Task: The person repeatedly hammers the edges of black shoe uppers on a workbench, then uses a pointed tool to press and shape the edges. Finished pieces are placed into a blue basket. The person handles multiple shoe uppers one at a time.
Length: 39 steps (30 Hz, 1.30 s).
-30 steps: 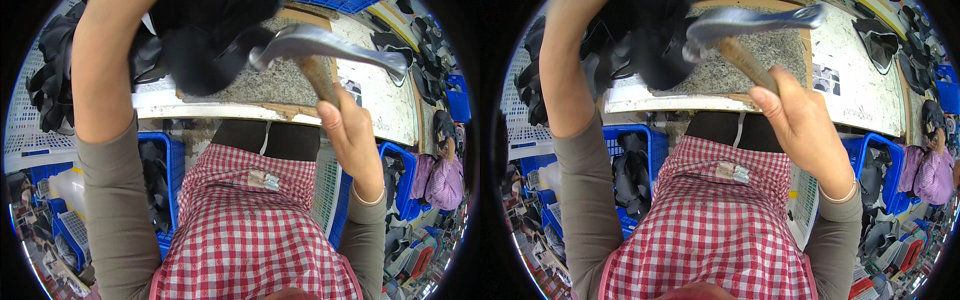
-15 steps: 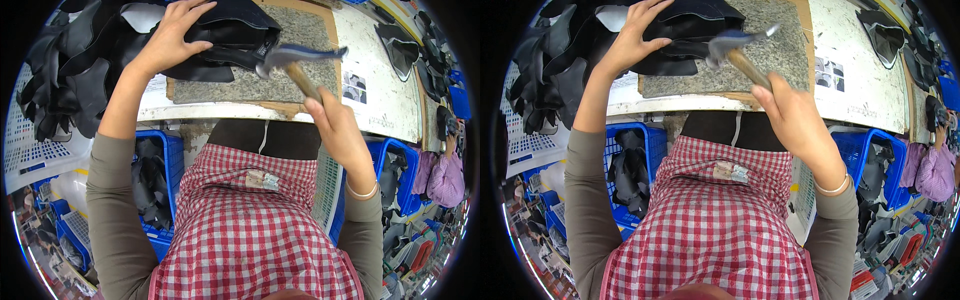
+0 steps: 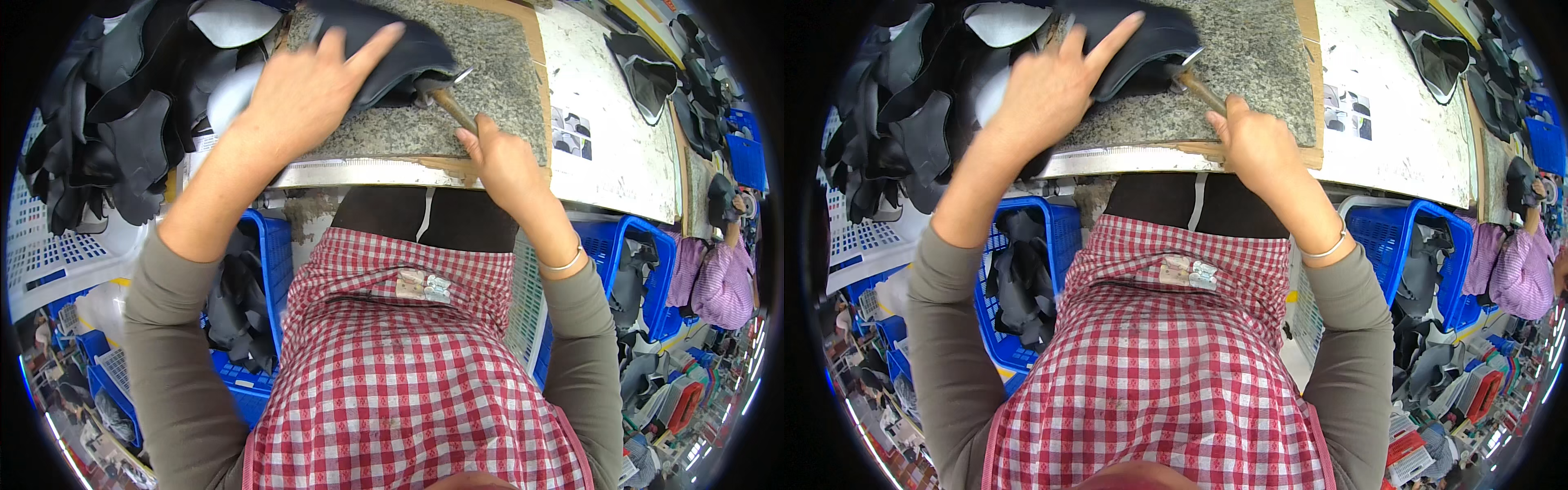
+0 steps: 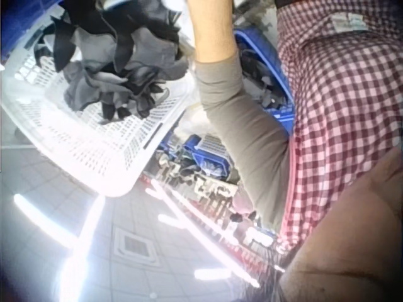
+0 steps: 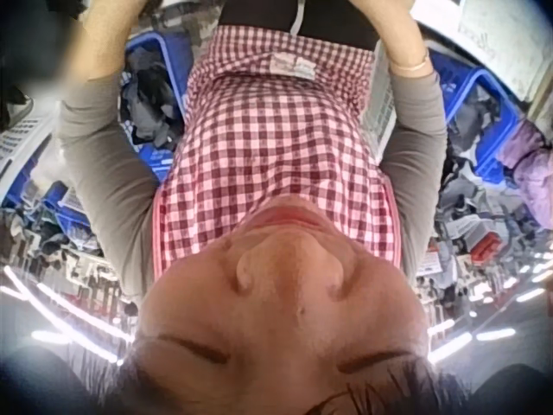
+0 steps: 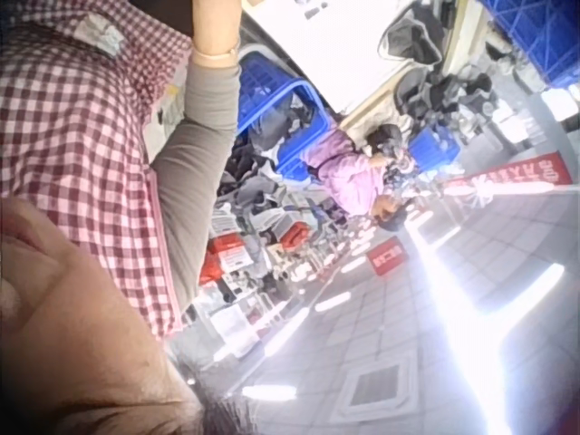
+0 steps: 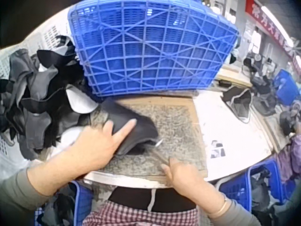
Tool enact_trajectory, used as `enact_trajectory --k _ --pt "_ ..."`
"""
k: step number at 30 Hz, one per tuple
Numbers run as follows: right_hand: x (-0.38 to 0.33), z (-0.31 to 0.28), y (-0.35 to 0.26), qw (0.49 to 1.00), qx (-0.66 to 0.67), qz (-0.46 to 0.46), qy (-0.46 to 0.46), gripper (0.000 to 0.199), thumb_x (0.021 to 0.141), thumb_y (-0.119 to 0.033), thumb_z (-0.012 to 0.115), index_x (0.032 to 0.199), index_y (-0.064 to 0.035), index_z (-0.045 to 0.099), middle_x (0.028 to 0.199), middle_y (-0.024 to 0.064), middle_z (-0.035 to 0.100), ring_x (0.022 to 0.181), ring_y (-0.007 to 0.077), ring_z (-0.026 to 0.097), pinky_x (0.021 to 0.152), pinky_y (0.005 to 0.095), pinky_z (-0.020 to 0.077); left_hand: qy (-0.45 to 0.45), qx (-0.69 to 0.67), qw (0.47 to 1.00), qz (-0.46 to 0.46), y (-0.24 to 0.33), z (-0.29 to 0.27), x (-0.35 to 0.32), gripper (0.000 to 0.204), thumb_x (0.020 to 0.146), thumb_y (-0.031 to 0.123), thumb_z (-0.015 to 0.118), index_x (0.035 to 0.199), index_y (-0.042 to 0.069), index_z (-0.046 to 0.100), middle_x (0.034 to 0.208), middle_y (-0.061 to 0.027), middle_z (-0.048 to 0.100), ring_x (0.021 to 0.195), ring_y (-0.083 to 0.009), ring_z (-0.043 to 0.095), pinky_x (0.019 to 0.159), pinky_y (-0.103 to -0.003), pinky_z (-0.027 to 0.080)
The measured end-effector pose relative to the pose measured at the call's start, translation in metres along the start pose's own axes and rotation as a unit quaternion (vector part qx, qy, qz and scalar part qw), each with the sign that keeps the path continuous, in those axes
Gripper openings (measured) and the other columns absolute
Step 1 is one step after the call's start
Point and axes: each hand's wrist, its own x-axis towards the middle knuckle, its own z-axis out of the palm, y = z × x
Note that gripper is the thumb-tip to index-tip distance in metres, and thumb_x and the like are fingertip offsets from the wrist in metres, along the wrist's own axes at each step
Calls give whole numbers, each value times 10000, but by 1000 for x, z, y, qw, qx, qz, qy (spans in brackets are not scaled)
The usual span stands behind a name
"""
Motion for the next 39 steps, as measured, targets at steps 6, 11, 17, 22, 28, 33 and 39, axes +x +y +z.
enact_trajectory --k 6,11,17,22,28,33,39 --pt "-3 -30 -14 995 88 -36 17 445 1079 -416 506 1006 19 567 707 251 651 720 479 666 624 538 508 -21 -345 916 -202 -19 50 -48 741 1000 290 658 1624 338 262 1472 -218 559 1300 -485 541 1063 -492 478" --pt "28 -33 -52 995 97 -33 9 458 1084 -417 491 989 23 571 701 260 651 715 489 662 643 548 517 -16 -403 889 -216 -25 59 -54 731 1014 283 660 1628 337 267 1520 -203 525 1386 -447 491 1116 -456 436" --pt "41 -31 -49 996 73 -55 22 450 1075 -411 506 968 21 573 686 255 647 679 475 659 607 539 521 50 -442 878 -177 -23 58 -55 667 954 211 692 1545 278 391 1433 -204 596 1278 -416 597 1062 -433 476" --pt "40 -26 -68 990 26 -99 -100 402 1068 -371 537 993 22 572 729 281 654 724 502 650 612 557 510 95 -449 882 -105 -28 70 -59 824 947 152 707 1640 188 262 1641 -165 372 1500 -355 383 1208 -395 336" --pt "29 -30 -87 986 108 36 -124 444 1082 -364 528 1163 68 593 773 309 636 729 501 647 643 511 489 5 -443 876 -192 -24 55 -54 942 850 48 650 1646 239 183 1422 -248 578 1163 -452 638 982 -474 522" --pt "-6 5 -40 985 111 -39 -126 439 1081 -354 533 1164 72 600 774 293 634 712 482 638 642 477 489 0 -374 892 -254 -4 8 -94 899 794 7 589 1612 241 300 1387 -212 613 1117 -440 654 918 -494 545" --pt "-58 -50 -24 939 265 133 -173 365 1101 -358 510 1017 -8 572 636 -17 452 550 85 421 511 272 372 -133 -161 823 -528 11 -57 -325 831 900 127 722 1614 195 304 1436 -210 557 1231 -384 617 1001 -451 534"
